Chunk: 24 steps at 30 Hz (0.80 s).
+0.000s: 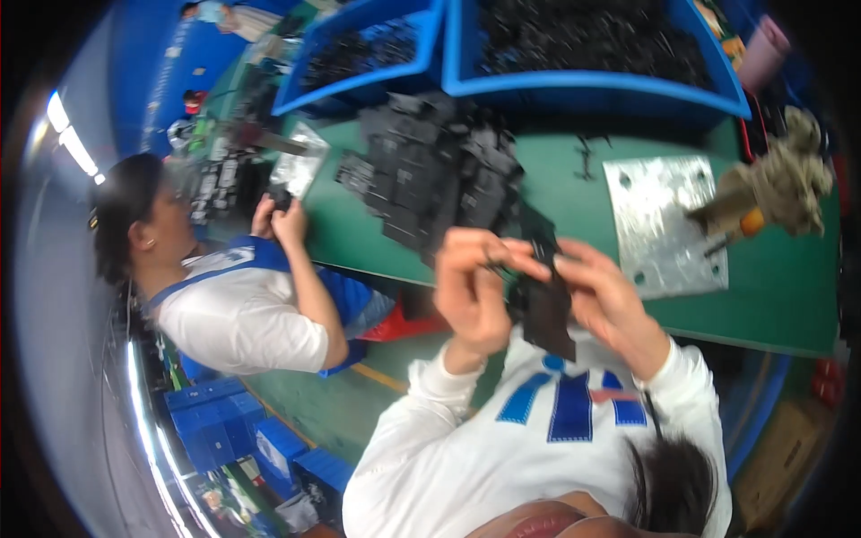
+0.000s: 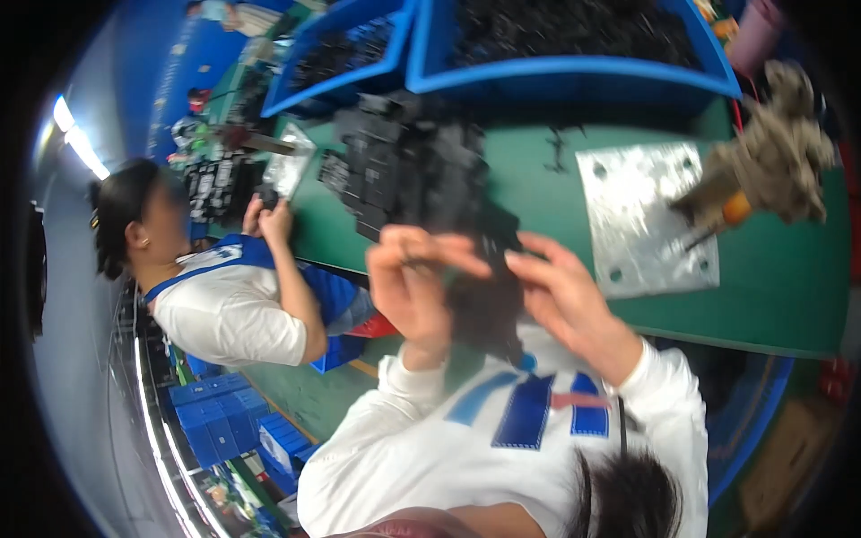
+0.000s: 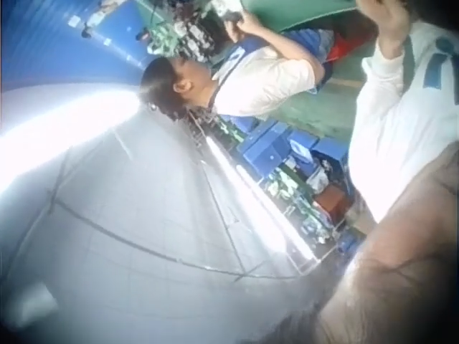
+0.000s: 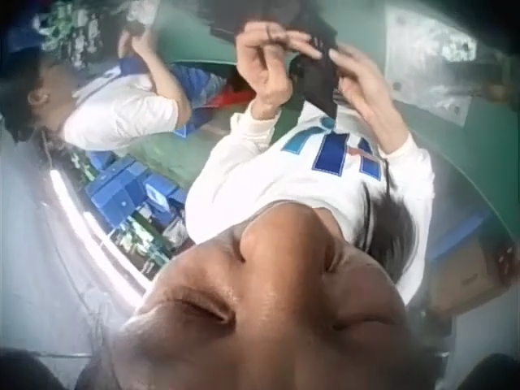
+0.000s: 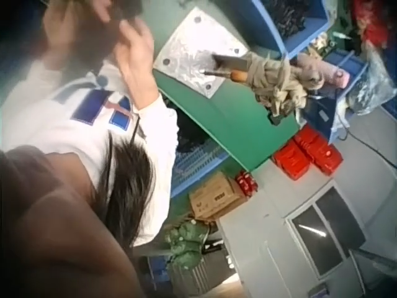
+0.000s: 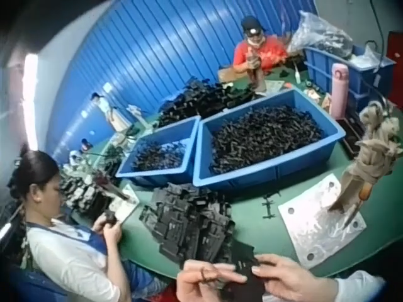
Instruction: Assembling a black toy vehicle chassis using an electric screwdriver and small plastic components.
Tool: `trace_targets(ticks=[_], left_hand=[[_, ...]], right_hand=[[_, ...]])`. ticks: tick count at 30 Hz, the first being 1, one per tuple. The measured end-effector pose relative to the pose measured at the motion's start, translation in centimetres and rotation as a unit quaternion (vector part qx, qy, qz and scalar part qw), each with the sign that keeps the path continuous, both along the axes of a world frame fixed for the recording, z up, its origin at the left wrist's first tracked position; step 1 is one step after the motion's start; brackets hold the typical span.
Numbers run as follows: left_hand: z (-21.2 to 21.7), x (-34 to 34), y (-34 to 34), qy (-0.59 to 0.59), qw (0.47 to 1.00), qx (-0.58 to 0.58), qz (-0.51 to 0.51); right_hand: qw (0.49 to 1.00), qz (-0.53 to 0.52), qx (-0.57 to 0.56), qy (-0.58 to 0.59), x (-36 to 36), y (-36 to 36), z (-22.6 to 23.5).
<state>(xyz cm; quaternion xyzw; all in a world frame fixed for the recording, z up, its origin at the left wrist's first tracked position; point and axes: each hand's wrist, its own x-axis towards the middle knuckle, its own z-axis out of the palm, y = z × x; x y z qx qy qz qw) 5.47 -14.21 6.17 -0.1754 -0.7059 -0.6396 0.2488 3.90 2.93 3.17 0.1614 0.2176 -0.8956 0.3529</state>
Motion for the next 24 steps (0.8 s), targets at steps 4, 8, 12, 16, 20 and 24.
trace_targets(ticks=[4,8,12,16,20,24], left_hand=[[0.2,-0.1,1.1,0.088,0.995,0.051,0.012],[2.0,-0.3,2.4,0.074,0.984,0.149,0.067],[2.4,-0.9,3.0,-0.077,0.952,0.292,0.047],[0.9,-1.2,4.8,-0.141,0.939,0.311,0.048],[0.8,-1.7,5.2,-0.160,0.952,0.251,0.069],[0.4,-1.3,5.0,-0.216,0.937,0.274,0.035]], right_hand=[[0.998,0.058,0.010,-0.007,1.8,-0.9,-0.4],[0.893,0.154,0.235,0.350,3.4,0.1,-1.0],[0.800,-0.058,0.297,0.518,3.9,-0.9,-0.6],[0.741,-0.134,0.305,0.583,3.8,-2.1,1.1],[0.719,-0.142,0.375,0.568,3.5,-1.4,0.5],[0.798,-0.110,0.382,0.453,4.1,0.5,0.6]])
